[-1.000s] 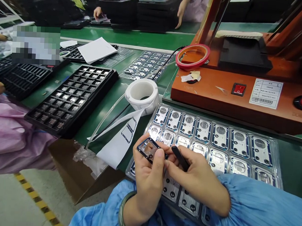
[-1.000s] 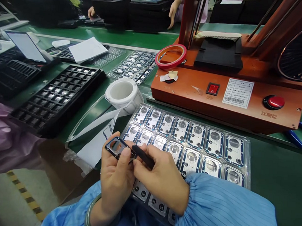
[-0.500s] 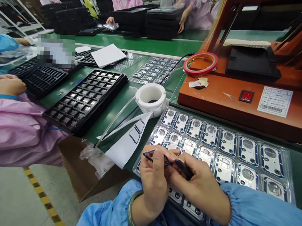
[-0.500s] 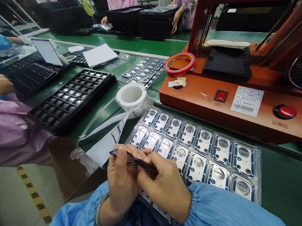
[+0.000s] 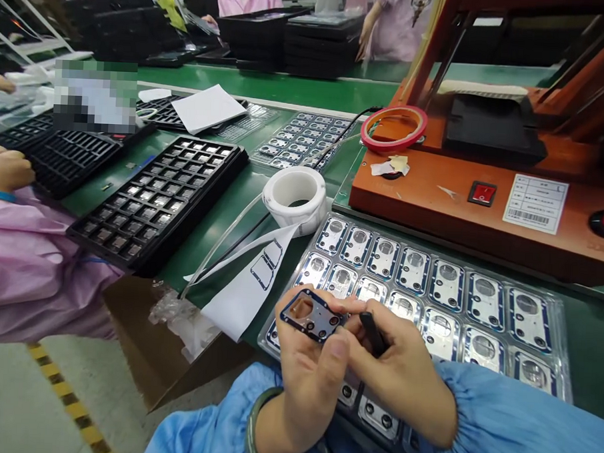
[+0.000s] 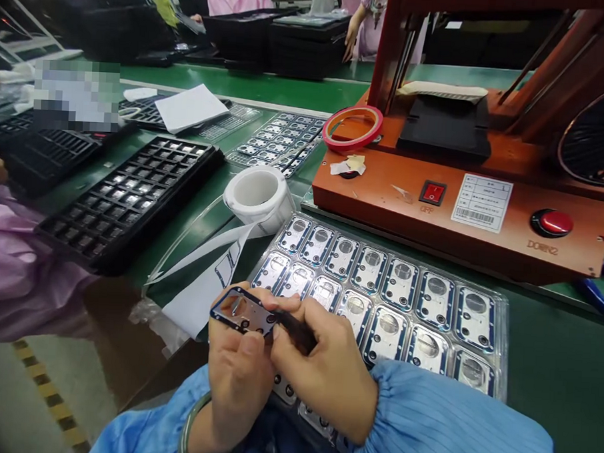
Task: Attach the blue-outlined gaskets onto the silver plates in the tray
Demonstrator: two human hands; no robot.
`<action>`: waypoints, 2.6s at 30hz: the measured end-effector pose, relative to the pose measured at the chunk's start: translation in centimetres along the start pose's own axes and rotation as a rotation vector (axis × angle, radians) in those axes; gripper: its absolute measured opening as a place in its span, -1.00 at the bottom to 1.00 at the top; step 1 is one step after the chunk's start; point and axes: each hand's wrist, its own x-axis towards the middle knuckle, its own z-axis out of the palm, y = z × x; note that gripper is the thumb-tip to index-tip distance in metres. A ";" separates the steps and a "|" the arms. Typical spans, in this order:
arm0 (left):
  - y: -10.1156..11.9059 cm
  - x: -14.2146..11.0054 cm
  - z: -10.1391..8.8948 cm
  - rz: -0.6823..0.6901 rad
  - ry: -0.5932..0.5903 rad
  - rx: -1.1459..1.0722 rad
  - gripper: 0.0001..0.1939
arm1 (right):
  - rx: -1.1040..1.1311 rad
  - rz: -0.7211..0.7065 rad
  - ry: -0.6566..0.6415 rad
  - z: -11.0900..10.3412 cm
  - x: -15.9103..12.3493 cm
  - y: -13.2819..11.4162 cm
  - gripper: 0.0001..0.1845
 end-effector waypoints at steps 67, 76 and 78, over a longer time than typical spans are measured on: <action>0.7 0.9 -2.0 -0.583 -0.277 -0.284 -0.51 | 0.248 -0.259 0.293 -3.1 0.4 -0.7 -0.91; 0.6 -0.1 -2.1 -0.553 -0.305 -0.038 -0.53 | 0.132 -0.204 0.328 -2.4 0.4 -1.5 -0.93; 0.6 0.0 -2.0 -0.538 -0.304 0.031 -0.51 | 0.155 -0.194 0.327 -2.3 0.5 -1.6 -0.94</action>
